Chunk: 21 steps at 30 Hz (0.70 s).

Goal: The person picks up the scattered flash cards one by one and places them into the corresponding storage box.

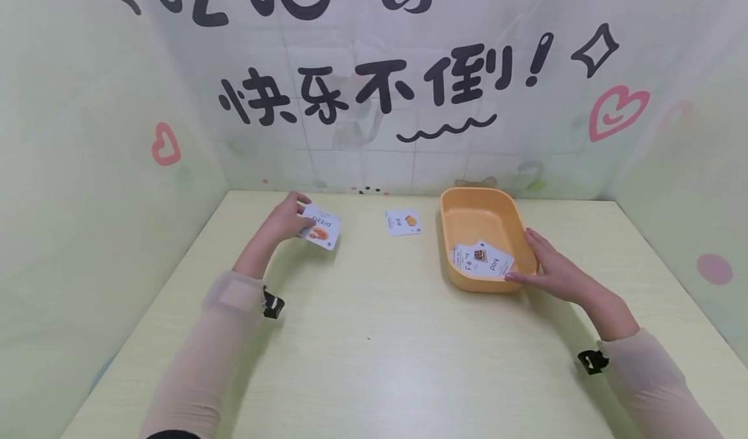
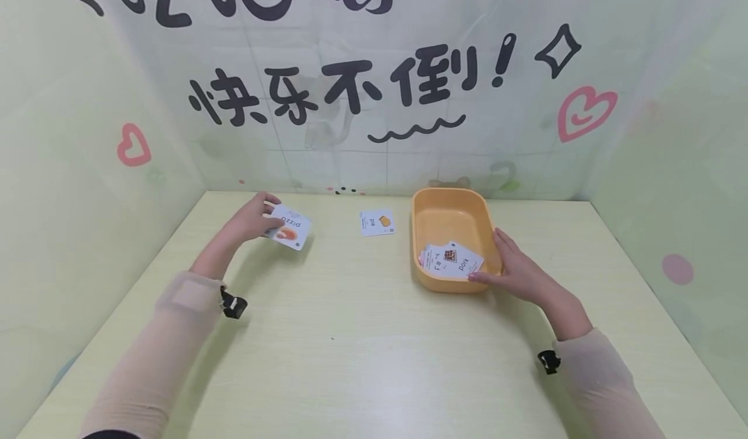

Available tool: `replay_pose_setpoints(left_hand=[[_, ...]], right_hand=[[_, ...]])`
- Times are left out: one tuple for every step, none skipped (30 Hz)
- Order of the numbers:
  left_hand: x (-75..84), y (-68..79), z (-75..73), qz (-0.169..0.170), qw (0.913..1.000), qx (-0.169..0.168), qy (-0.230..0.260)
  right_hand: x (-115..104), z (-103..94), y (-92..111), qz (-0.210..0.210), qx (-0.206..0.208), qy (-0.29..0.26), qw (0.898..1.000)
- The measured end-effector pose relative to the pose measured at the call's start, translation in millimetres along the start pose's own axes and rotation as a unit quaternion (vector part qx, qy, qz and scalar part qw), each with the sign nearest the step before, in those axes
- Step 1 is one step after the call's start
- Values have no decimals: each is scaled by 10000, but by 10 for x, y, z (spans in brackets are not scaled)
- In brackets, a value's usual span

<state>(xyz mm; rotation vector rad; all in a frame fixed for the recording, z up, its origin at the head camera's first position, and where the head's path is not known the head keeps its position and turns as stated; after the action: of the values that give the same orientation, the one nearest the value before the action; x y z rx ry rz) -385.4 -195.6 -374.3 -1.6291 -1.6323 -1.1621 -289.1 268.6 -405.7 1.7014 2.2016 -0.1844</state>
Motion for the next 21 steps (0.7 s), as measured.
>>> replay_pose_setpoints(left_hand=[[40, -2, 38, 38, 10000, -19, 10], [77, -6, 76, 74, 10000, -40, 30], [117, -7, 117, 110, 9999, -62, 69], [161, -4, 157, 148, 9998, -79, 98], [202, -1, 197, 172, 9997, -101, 140], [247, 4, 237, 206, 9996, -124, 171], [295, 11, 277, 242, 9994, -149, 221], [339, 16, 317, 277, 9991, -183, 256], [385, 24, 356, 304, 9989, -201, 280], [432, 31, 395, 345, 9987, -227, 307], [475, 38, 435, 372, 9984, -252, 329], [515, 41, 478, 409, 9982, -276, 349], [554, 46, 522, 434, 9978, -301, 391], [594, 51, 572, 469, 9974, -341, 427], [634, 53, 621, 511, 9969, -374, 477], [673, 56, 675, 552, 9962, -417, 524], [710, 58, 731, 579, 9955, -458, 592], [752, 59, 787, 631, 9946, -503, 650], [795, 61, 847, 677, 9935, -553, 725], [838, 64, 906, 729, 9925, -602, 777], [879, 66, 963, 769, 9915, -644, 831]], right_hand=[[-2, 0, 1, -5, 0, -7, 10000], [-4, 0, 1, -8, -1, -9, 10000], [-4, 1, 3, -10, -4, -16, 10000], [-6, 0, 4, -17, -2, -21, 10000], [-6, 0, 5, -18, -7, -22, 10000], [-8, -2, 6, -26, -2, -19, 10000], [-9, -4, 7, -33, 2, -18, 10000], [-10, -6, 7, -39, 9, -9, 10000], [-11, -9, 8, -42, 15, -4, 10000], [-12, -13, 8, -49, 29, 6, 10000], [-14, -15, 7, -53, 36, 10, 10000], [-14, -18, 6, -58, 43, 6, 10000], [-15, -16, 6, -58, 40, 0, 10000], [-15, -15, 6, -53, 36, -5, 10000], [-15, -12, 6, -48, 26, -13, 10000], [-15, -8, 7, -45, 17, -25, 10000], [-15, -5, 7, -44, 9, -39, 10000], [-15, -3, 8, -41, 4, -41, 10000], [-16, -1, 9, -35, 1, -40, 10000], [-16, 0, 10, -32, 3, -34, 10000], [-18, 0, 10, -35, 6, -35, 10000]])
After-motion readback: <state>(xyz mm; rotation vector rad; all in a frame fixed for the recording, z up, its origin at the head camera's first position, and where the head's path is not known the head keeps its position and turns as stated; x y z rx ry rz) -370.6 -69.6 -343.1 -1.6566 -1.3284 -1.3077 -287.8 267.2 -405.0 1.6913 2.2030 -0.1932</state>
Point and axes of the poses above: each hand's wrist, its own y-axis away from the middle knuckle, its own z-axis out of the palm, x = y × z, the point moved 10 cm from there along -y, towards the middle knuckle, and after that the axes turned 14 degrees about y, right-handed, at the moved point
